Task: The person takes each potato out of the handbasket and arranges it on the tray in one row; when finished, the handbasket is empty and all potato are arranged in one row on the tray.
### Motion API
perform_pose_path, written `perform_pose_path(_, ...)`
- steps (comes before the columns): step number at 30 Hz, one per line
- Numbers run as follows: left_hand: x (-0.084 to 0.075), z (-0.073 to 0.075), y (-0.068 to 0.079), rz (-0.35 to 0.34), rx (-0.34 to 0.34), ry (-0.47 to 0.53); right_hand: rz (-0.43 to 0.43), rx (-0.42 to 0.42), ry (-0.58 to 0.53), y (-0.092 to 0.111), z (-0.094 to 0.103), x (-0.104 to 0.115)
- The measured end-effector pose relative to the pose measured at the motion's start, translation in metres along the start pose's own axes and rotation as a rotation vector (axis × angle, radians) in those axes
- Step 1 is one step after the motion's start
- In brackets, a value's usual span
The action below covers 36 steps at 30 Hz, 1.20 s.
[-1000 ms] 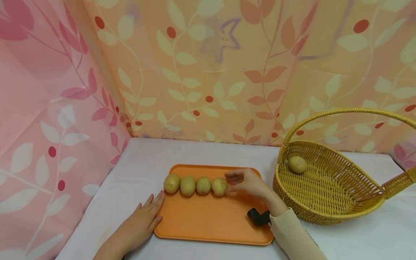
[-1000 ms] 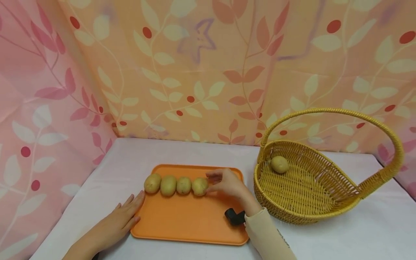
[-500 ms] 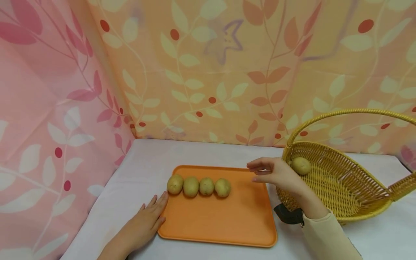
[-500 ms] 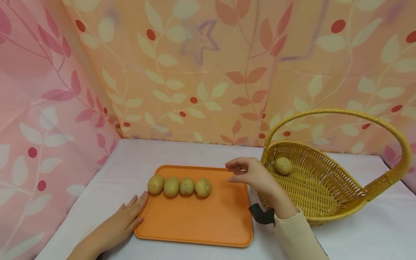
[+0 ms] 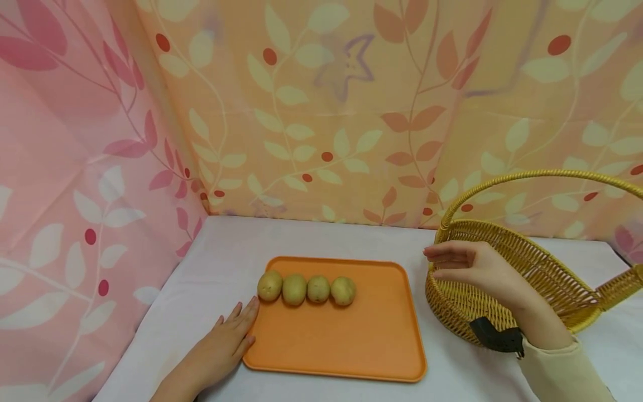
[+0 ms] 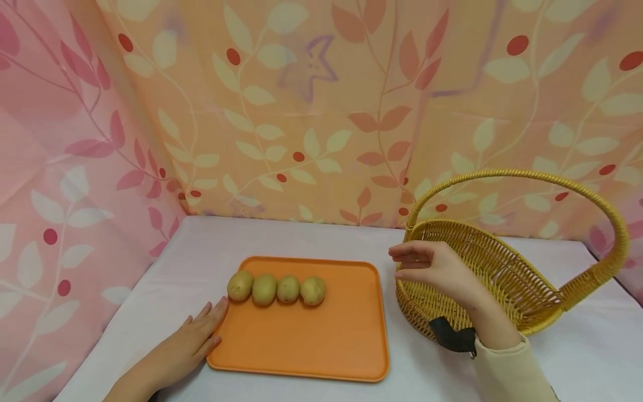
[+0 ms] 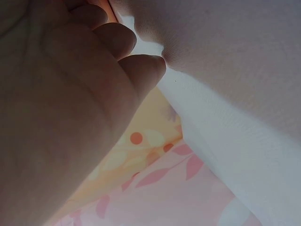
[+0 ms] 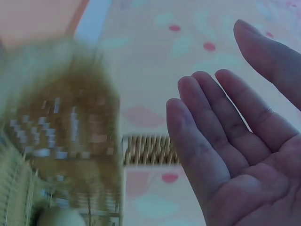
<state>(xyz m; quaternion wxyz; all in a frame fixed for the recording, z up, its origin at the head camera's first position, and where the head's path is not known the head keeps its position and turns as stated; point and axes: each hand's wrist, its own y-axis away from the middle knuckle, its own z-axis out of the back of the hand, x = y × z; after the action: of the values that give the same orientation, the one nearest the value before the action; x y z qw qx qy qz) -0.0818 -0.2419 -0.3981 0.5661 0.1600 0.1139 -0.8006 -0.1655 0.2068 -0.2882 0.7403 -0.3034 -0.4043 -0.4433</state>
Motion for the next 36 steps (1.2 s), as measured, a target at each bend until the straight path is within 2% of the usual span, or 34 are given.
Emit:
perform_pose_path(7,0.001,-0.001,0.000,0.001,0.006,0.006,-0.003,-0.037,0.041,0.007,0.024,-0.016)
perform_pose_path(14,0.001,-0.001,0.000,0.007,0.013,0.006,-0.107,-0.079,0.085,0.008,0.045,-0.030)
perform_pose_path(21,0.002,-0.002,0.000,-0.007,0.009,0.012,-0.136,-0.091,0.184,0.002,0.062,-0.041)
perform_pose_path(28,0.002,-0.002,0.000,-0.010,0.004,0.007,-0.087,-0.119,0.161,-0.005,0.072,-0.058)
perform_pose_path(36,0.001,-0.001,0.001,-0.001,0.008,0.004,-0.109,-0.150,0.163,-0.008,0.080,-0.073)
